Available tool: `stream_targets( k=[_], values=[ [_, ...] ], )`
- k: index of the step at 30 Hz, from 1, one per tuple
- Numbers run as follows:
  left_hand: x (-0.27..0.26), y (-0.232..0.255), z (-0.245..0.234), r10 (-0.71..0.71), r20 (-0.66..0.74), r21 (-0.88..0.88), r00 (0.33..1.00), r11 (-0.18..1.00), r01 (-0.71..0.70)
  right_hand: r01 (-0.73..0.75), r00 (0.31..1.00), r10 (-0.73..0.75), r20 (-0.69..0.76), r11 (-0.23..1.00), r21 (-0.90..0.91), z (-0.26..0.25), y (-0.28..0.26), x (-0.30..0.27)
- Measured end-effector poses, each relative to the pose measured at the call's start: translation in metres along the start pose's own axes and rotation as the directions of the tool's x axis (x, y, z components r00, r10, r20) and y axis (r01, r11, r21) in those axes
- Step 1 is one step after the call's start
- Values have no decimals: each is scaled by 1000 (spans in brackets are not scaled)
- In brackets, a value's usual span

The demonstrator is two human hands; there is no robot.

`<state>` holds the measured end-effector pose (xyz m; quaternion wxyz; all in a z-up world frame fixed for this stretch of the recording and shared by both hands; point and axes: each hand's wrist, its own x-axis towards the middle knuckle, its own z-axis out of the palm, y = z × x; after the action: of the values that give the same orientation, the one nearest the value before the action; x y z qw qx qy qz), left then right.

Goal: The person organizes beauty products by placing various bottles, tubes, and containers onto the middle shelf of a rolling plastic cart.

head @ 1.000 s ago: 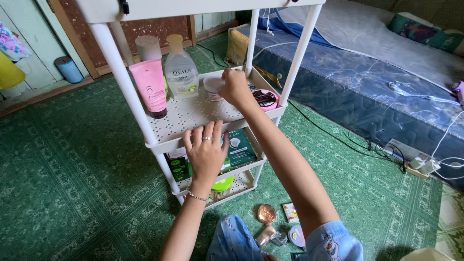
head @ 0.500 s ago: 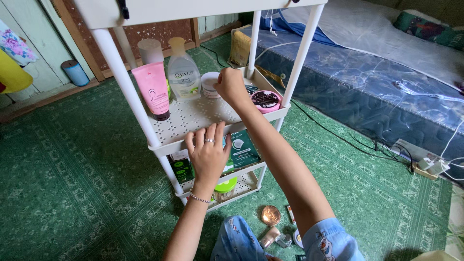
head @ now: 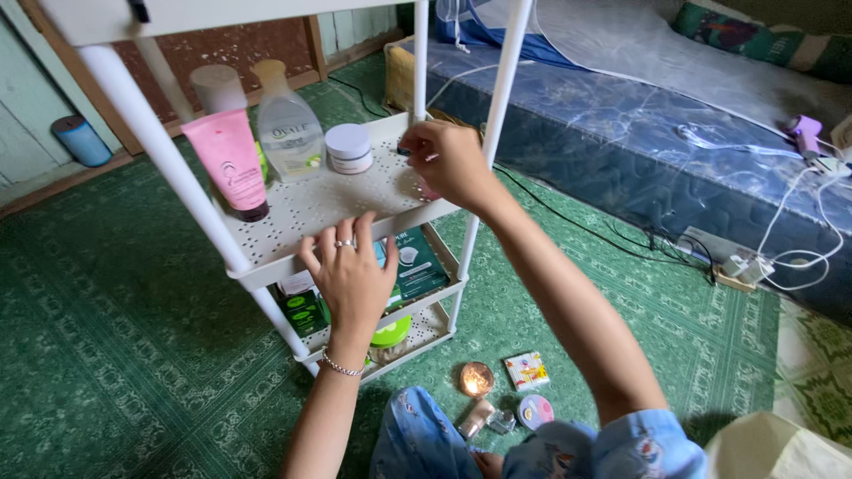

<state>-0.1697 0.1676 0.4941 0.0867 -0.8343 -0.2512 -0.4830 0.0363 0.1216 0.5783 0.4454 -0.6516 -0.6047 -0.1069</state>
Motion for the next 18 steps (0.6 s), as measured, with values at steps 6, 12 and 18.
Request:
stream_targets(
  k=[6,12,18],
  values=[
    [4,20,0,-14,-57,-110,998,994,7,-52,999,53,8,996,-79,-67,-18,-57],
    [-2,63,19,19,-101,-287,995,957,-47,-257,960,267,82,960,-113,-100,12,-118],
    [-26,100,55,136,-41,-426,990,894,-140,-357,911,383,154,918,-170,-115,60,-190]
  ],
)
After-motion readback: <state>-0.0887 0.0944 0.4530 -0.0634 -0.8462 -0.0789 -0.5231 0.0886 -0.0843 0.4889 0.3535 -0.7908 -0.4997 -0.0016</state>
